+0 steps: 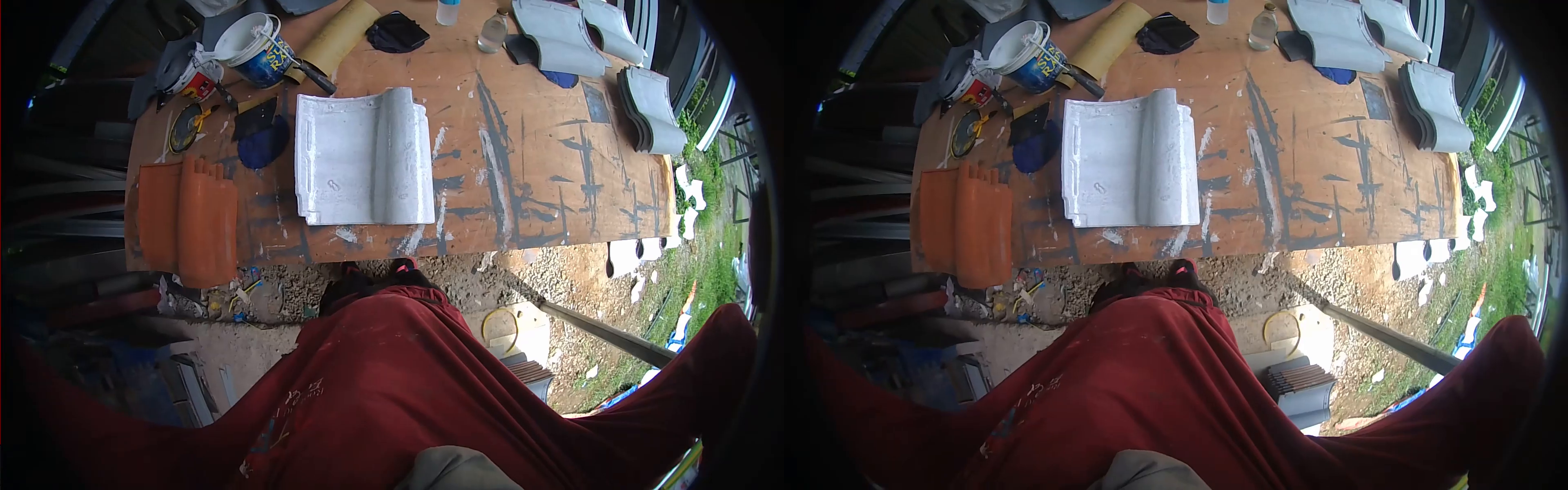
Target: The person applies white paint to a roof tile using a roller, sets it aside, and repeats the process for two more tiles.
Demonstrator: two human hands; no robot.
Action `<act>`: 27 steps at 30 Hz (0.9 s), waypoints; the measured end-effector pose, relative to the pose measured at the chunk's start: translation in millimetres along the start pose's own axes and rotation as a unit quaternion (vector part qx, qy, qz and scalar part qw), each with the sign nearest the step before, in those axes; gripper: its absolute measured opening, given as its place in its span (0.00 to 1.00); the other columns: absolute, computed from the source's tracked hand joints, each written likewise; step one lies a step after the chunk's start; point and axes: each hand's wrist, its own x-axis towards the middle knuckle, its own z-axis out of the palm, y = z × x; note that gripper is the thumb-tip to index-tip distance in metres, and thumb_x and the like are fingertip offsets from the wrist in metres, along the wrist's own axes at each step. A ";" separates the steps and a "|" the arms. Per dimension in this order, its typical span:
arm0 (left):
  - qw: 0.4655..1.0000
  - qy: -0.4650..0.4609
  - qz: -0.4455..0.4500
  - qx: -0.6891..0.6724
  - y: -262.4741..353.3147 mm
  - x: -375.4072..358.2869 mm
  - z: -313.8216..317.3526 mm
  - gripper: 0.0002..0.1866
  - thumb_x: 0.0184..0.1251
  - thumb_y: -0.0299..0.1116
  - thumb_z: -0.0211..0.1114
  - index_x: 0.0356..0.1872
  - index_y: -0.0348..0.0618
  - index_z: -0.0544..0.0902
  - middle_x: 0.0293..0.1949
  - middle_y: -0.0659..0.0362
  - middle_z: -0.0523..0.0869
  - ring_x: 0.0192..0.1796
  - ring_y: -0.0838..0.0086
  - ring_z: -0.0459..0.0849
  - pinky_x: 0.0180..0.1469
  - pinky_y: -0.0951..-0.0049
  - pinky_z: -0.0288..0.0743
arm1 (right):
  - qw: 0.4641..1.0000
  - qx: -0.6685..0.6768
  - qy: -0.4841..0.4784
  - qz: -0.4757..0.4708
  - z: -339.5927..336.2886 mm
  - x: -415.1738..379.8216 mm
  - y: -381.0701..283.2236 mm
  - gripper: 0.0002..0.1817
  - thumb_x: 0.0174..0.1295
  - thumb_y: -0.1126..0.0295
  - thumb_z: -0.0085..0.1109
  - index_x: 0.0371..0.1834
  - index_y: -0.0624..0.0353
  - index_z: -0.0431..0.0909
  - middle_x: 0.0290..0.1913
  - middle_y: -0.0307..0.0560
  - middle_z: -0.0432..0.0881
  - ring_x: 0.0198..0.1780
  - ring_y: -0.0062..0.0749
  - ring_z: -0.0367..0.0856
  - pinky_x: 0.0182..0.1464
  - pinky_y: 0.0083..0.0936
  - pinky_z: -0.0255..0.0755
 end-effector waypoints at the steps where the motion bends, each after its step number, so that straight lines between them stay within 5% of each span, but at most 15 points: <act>1: 1.000 0.003 -0.006 0.006 1.7 0.3 -2.7 0.39 0.82 0.62 0.43 0.76 0.37 0.65 0.68 0.44 0.76 0.69 0.58 0.75 0.76 0.58 0.60 | 1.000 0.004 0.007 -0.004 1.2 1.3 1.0 0.26 0.74 0.53 0.55 0.69 0.56 0.71 0.58 0.52 0.78 0.66 0.48 0.73 0.79 0.53 0.51; 14: 1.000 0.023 -0.004 0.003 -51.3 -15.8 -75.7 0.41 0.82 0.64 0.43 0.78 0.37 0.63 0.68 0.43 0.75 0.70 0.57 0.74 0.77 0.58 0.59 | 0.998 0.044 0.017 -0.041 62.7 40.1 48.1 0.23 0.75 0.56 0.55 0.67 0.55 0.74 0.57 0.51 0.79 0.67 0.49 0.73 0.82 0.56 0.47; 18: 0.996 0.080 -0.019 -0.029 -89.4 -40.5 -107.6 0.41 0.82 0.64 0.43 0.78 0.37 0.63 0.68 0.43 0.75 0.70 0.57 0.74 0.77 0.58 0.59 | 0.996 0.054 0.058 -0.050 83.7 67.4 69.5 0.22 0.75 0.57 0.55 0.67 0.55 0.76 0.57 0.51 0.79 0.67 0.49 0.73 0.83 0.57 0.45; 20: 0.984 0.159 -0.053 -0.056 -116.6 -70.3 -131.0 0.41 0.82 0.65 0.43 0.78 0.37 0.62 0.68 0.43 0.75 0.70 0.57 0.74 0.77 0.58 0.59 | 0.989 0.091 0.115 0.023 89.8 48.1 101.6 0.22 0.76 0.57 0.55 0.66 0.55 0.76 0.57 0.51 0.79 0.67 0.49 0.73 0.84 0.57 0.45; 23: 0.848 0.416 -0.258 -0.202 -181.8 -176.6 -113.1 0.42 0.82 0.65 0.42 0.79 0.37 0.62 0.68 0.43 0.75 0.70 0.57 0.74 0.77 0.58 0.59 | 0.851 0.276 0.154 0.419 147.2 -101.3 191.4 0.37 0.83 0.48 0.27 0.72 0.74 0.68 0.63 0.58 0.82 0.66 0.44 0.79 0.78 0.47 0.60; 25: 0.659 0.507 -0.485 -0.271 -230.3 -272.3 -35.3 0.43 0.81 0.67 0.42 0.78 0.37 0.63 0.69 0.45 0.75 0.69 0.57 0.75 0.75 0.60 0.61 | 0.709 0.231 0.049 0.664 200.6 -215.2 233.3 0.37 0.83 0.44 0.32 0.69 0.69 0.74 0.60 0.55 0.84 0.66 0.39 0.79 0.76 0.38 0.59; 27: 0.509 0.484 -0.639 -0.315 -241.8 -345.8 43.8 0.47 0.78 0.72 0.40 0.78 0.36 0.64 0.67 0.47 0.78 0.66 0.60 0.79 0.70 0.63 0.68 | 0.654 0.098 -0.086 0.745 241.3 -295.6 251.9 0.40 0.80 0.39 0.40 0.64 0.72 0.78 0.51 0.54 0.88 0.61 0.41 0.82 0.71 0.37 0.65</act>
